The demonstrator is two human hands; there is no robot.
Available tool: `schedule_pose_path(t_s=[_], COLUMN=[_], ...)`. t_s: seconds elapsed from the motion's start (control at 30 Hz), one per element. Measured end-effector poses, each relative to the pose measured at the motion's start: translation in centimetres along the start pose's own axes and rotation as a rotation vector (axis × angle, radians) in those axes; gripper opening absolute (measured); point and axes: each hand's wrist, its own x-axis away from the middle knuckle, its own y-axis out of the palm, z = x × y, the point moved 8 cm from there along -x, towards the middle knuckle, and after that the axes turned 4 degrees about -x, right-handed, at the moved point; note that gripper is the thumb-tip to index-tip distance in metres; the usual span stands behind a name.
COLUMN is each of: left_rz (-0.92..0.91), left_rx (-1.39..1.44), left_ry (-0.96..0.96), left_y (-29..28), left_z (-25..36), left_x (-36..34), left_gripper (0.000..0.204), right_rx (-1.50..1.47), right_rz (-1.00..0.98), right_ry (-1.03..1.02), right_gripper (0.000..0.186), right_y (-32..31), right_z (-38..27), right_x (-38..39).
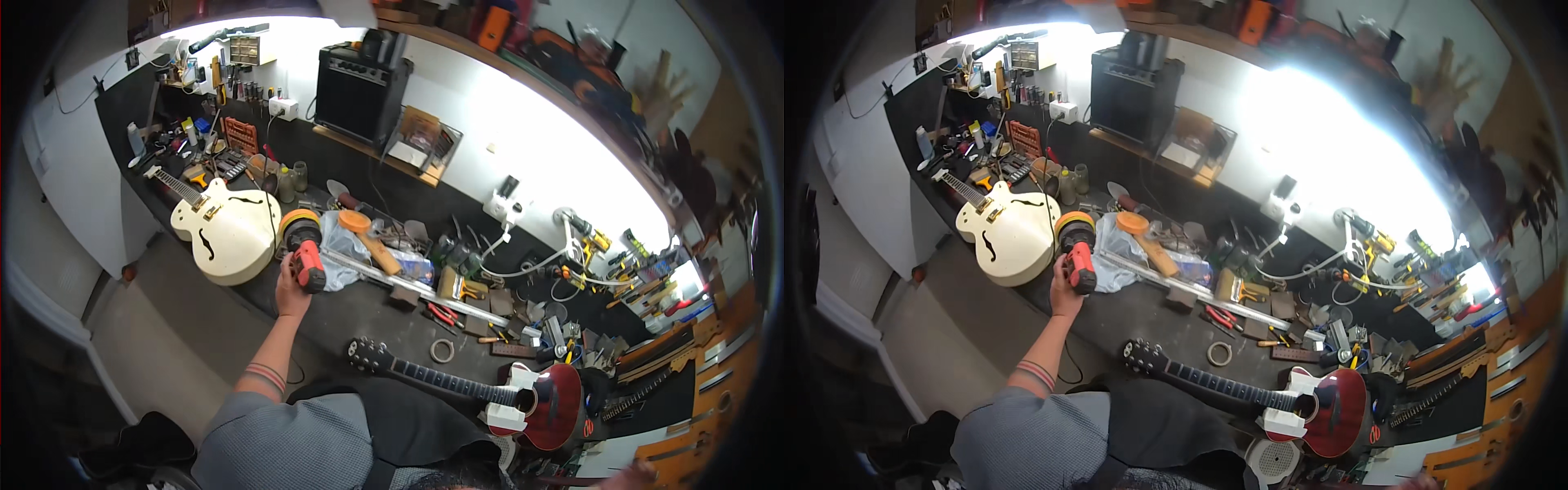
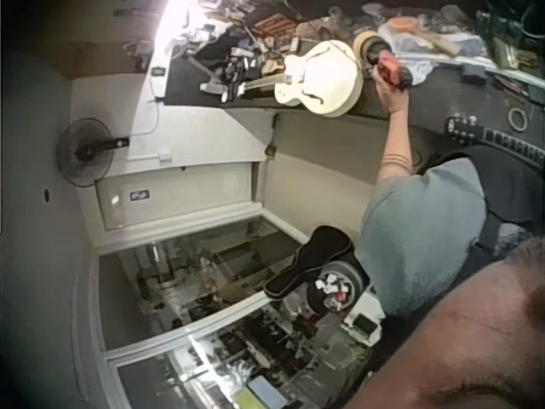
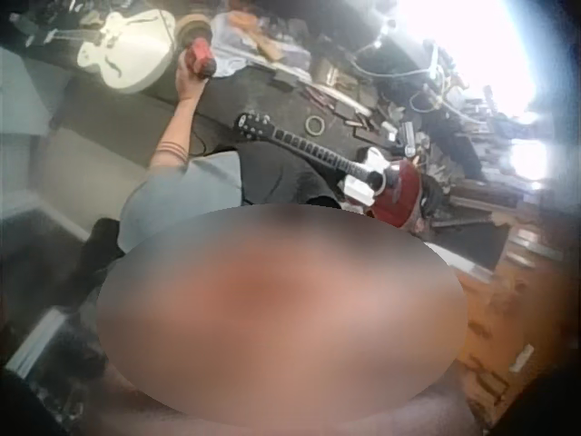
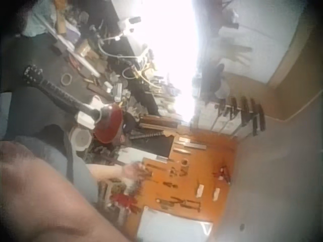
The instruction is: The person sands the fretboard of a red acoustic guitar using a handheld orbital sander and a sanding block. They move the sander along the neck, then set the guitar aside and briefly handle a white electric guitar before returning to the red one. The person then places the sander on a wall-mounted tool rack.
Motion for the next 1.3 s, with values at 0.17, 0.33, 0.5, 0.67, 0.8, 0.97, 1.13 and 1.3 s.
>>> schedule_pose_path(t_s=[0.17,0.33,0.5,0.67,0.8,0.97,1.13,1.3], left_rz=[-0.025,-0.147,-0.174,-0.226,-0.184,-0.231,-0.125,-0.208], left_rx=[0.189,0.270,0.216,0.140,0.030,0.067,0.193,0.394], left_ry=[-0.025,-0.078,-0.020,-0.154,-0.122,-0.104,0.125,0.106], left_y=[-0.1,1.3,4.6,9.1,10.5,11.2,9.1,4.5], left_z=[-3.3,-5.6,-7.2,-6.8,-8.6,-5.7,-4.6,-4.2], left_x=[-6.0,-11.1,-13.8,-15.2,-16.8,-15.8,-13.5,-9.4], left_gripper=[0.087,0.087,0.082,0.071,0.071,0.075,0.082,0.084], right_rx=[0.946,1.334,1.353,1.295,1.459,1.494,1.503,1.533], right_rz=[1.011,0.443,0.510,0.523,0.714,0.806,0.727,0.727], right_ry=[0.637,1.498,1.538,1.394,1.597,1.680,1.788,1.860], right_gripper=[0.024,0.037,0.050,0.059,0.057,0.054,0.050,0.051], right_y=[-24.0,-17.0,-12.1,-7.1,-8.8,-8.4,-11.6,-14.8], right_z=[18.0,31.1,25.6,20.1,21.5,22.1,19.4,20.8], right_x=[18.7,30.9,37.1,40.4,42.0,45.5,50.1,49.4])
